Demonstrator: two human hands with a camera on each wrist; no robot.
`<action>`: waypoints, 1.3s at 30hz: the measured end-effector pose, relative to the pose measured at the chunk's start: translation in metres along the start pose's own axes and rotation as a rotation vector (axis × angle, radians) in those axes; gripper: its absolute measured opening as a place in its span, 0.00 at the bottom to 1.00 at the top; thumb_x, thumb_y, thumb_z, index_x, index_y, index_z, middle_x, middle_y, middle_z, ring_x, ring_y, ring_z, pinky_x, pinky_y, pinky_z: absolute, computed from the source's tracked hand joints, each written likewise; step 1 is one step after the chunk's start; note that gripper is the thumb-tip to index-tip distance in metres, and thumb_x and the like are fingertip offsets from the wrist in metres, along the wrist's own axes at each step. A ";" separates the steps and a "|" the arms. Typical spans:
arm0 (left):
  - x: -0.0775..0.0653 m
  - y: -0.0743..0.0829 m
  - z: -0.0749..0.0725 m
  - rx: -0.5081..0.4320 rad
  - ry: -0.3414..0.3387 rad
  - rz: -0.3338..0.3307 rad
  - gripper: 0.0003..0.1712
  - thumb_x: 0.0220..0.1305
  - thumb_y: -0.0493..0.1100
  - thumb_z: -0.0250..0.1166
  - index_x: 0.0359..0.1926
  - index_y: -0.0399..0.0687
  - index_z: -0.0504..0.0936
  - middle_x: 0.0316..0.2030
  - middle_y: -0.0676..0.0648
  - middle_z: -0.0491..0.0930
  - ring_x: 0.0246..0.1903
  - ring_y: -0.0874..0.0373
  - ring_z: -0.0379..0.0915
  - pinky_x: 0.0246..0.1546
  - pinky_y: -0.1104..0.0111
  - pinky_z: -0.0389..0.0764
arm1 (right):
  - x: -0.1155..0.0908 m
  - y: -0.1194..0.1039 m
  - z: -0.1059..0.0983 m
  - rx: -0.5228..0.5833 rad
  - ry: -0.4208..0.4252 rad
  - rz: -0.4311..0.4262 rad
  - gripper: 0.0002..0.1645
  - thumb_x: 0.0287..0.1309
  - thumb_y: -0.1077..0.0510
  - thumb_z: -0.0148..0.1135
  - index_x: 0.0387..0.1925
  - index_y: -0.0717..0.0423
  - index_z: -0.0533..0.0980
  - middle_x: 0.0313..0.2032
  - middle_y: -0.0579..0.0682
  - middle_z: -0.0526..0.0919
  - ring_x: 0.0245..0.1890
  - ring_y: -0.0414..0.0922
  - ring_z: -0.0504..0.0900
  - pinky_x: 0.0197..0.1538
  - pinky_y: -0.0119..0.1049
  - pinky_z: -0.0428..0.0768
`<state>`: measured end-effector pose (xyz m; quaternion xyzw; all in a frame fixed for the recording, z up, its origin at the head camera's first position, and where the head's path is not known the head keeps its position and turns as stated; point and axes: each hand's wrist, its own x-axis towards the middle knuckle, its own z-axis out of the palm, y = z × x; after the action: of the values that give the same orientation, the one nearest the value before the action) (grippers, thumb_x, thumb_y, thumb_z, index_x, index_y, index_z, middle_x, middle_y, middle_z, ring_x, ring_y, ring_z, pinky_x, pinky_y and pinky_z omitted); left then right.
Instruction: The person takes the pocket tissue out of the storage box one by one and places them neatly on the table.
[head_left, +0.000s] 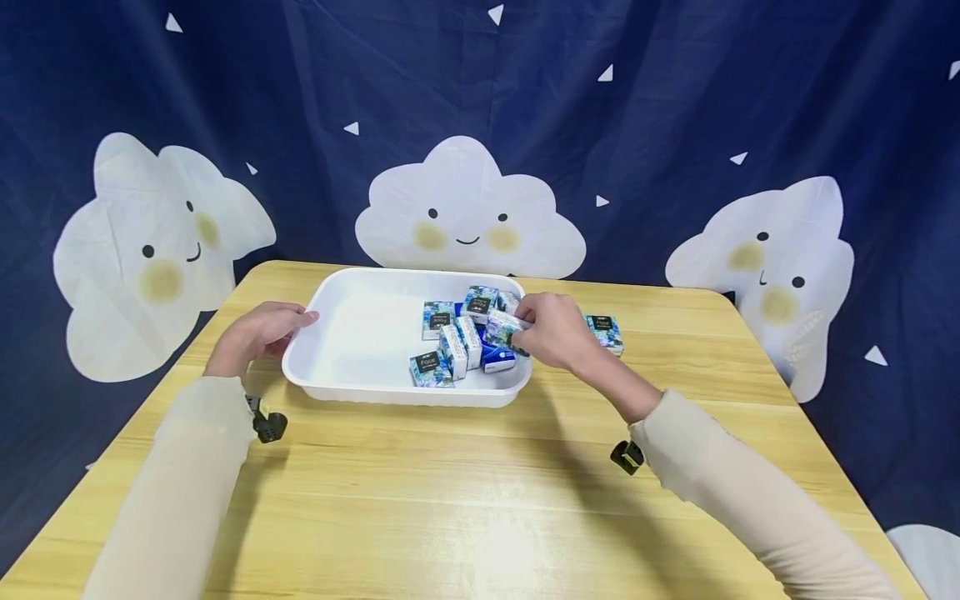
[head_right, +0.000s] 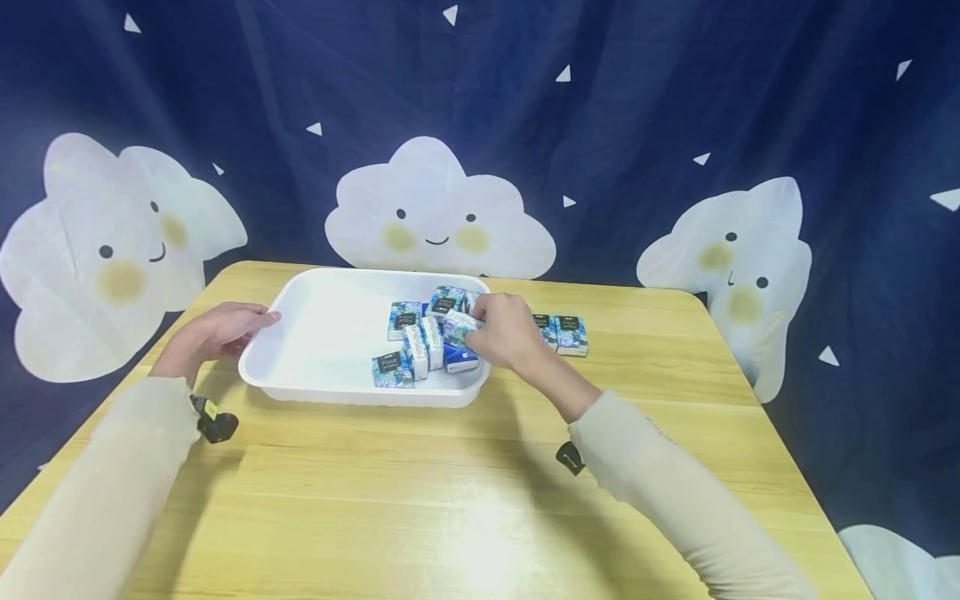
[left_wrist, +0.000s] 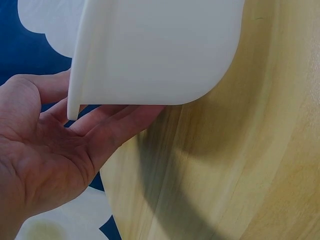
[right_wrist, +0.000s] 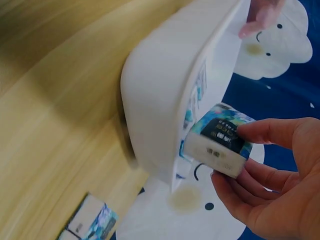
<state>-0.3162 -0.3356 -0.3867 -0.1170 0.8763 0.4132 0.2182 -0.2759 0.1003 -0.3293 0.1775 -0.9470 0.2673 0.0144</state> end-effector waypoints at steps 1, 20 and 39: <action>0.000 0.000 0.000 -0.001 0.001 -0.001 0.35 0.79 0.57 0.49 0.74 0.36 0.60 0.57 0.38 0.71 0.42 0.54 0.75 0.40 0.67 0.78 | 0.000 0.002 -0.002 -0.006 0.009 0.005 0.11 0.52 0.62 0.67 0.39 0.60 0.84 0.36 0.54 0.87 0.37 0.49 0.83 0.43 0.44 0.82; 0.000 -0.004 0.001 -0.001 -0.010 -0.006 0.37 0.79 0.57 0.48 0.76 0.36 0.56 0.63 0.35 0.67 0.46 0.52 0.75 0.41 0.67 0.78 | -0.009 0.075 -0.031 -0.086 0.106 0.130 0.14 0.53 0.59 0.63 0.40 0.65 0.84 0.37 0.61 0.87 0.38 0.55 0.83 0.42 0.48 0.80; 0.001 0.000 0.000 -0.012 -0.003 -0.020 0.37 0.79 0.59 0.48 0.76 0.38 0.58 0.62 0.35 0.69 0.44 0.53 0.76 0.41 0.67 0.78 | -0.042 0.132 -0.053 -0.105 -0.134 0.227 0.16 0.58 0.59 0.63 0.44 0.65 0.84 0.40 0.60 0.87 0.38 0.55 0.82 0.41 0.49 0.80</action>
<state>-0.3166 -0.3356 -0.3873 -0.1264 0.8723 0.4166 0.2228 -0.2852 0.2455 -0.3553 0.0856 -0.9725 0.2050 -0.0699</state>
